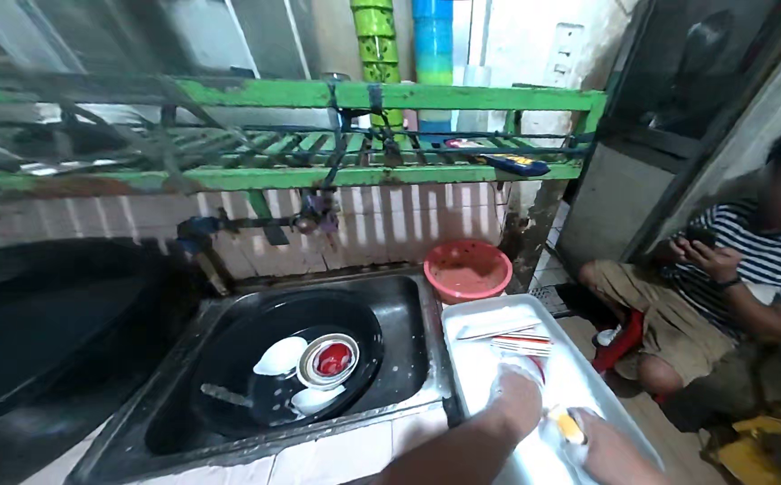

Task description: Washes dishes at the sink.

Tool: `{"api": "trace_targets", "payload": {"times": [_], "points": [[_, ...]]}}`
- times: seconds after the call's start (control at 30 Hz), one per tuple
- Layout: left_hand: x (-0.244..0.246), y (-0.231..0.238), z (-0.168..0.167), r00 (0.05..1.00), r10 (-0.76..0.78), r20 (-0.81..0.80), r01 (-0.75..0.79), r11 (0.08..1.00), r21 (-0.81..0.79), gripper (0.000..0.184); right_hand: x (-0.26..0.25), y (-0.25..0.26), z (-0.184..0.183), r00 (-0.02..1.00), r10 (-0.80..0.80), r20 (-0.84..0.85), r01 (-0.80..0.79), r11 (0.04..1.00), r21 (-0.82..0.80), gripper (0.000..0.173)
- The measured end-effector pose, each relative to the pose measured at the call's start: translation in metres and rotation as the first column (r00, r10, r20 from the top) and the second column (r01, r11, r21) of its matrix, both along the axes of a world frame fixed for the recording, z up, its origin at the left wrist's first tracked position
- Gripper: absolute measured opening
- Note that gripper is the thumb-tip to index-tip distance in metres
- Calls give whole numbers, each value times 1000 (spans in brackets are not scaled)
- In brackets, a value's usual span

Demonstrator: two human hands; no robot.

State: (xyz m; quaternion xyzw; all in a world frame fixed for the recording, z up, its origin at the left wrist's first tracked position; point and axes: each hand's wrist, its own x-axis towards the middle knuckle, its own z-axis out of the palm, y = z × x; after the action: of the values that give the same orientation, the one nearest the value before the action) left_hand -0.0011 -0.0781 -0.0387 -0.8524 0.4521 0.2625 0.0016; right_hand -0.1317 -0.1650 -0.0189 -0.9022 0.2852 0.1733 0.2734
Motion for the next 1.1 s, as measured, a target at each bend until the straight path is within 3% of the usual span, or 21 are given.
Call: {"api": "trace_targets", "payload": {"times": [0.1, 0.17, 0.23, 0.3, 0.37, 0.43, 0.53, 0.67, 0.77, 0.87, 0.97, 1.03, 1.1], "points": [[11, 5, 2, 999, -38, -25, 37, 999, -38, 46, 1, -4, -1, 993, -111, 47, 111, 994, 19, 56], [20, 9, -2, 995, 31, -97, -48, 984, -170, 43, 3, -4, 1, 989, -134, 55, 134, 991, 16, 56], [31, 15, -4, 951, 137, -278, -221, 928, -299, 40, 3, -7, 1, 981, -164, 102, 162, 986, 33, 57], [38, 24, -1, 834, 217, -508, -447, 805, -390, 37, 1, -8, 4, 968, -207, 142, 198, 977, 74, 59], [39, 34, -3, 648, 265, -714, -680, 624, -385, 34, 0, -8, 5, 949, -247, 197, 229, 967, 108, 59], [38, 43, -4, 541, 227, -810, -752, 562, -345, 33, -2, -10, 4, 916, -291, 275, 262, 955, 138, 59], [30, 55, 8, 549, 176, -817, -644, 712, -280, 28, -6, -14, 5, 863, -363, 351, 309, 929, 202, 63], [14, 59, 14, 735, 30, -677, -284, 921, -267, 25, -11, -14, 8, 800, -444, 403, 351, 892, 285, 65], [5, 55, 23, 835, -23, -550, -84, 982, -169, 22, -11, -13, 10, 797, -460, 391, 364, 883, 296, 65], [7, 49, 11, 848, 0, -531, -112, 978, -178, 28, -12, -14, 8, 791, -460, 404, 365, 884, 292, 65], [13, 48, 3, 724, 181, -665, -441, 864, -244, 26, -16, -13, 7, 738, -479, 476, 384, 877, 288, 63], [19, 49, 11, 538, 268, -799, -705, 662, -253, 26, -17, -13, 6, 680, -503, 534, 406, 864, 296, 62], [18, 52, 22, 333, 211, -919, -865, 457, -209, 25, -14, -5, 2, 578, -523, 626, 434, 847, 306, 63]]}}
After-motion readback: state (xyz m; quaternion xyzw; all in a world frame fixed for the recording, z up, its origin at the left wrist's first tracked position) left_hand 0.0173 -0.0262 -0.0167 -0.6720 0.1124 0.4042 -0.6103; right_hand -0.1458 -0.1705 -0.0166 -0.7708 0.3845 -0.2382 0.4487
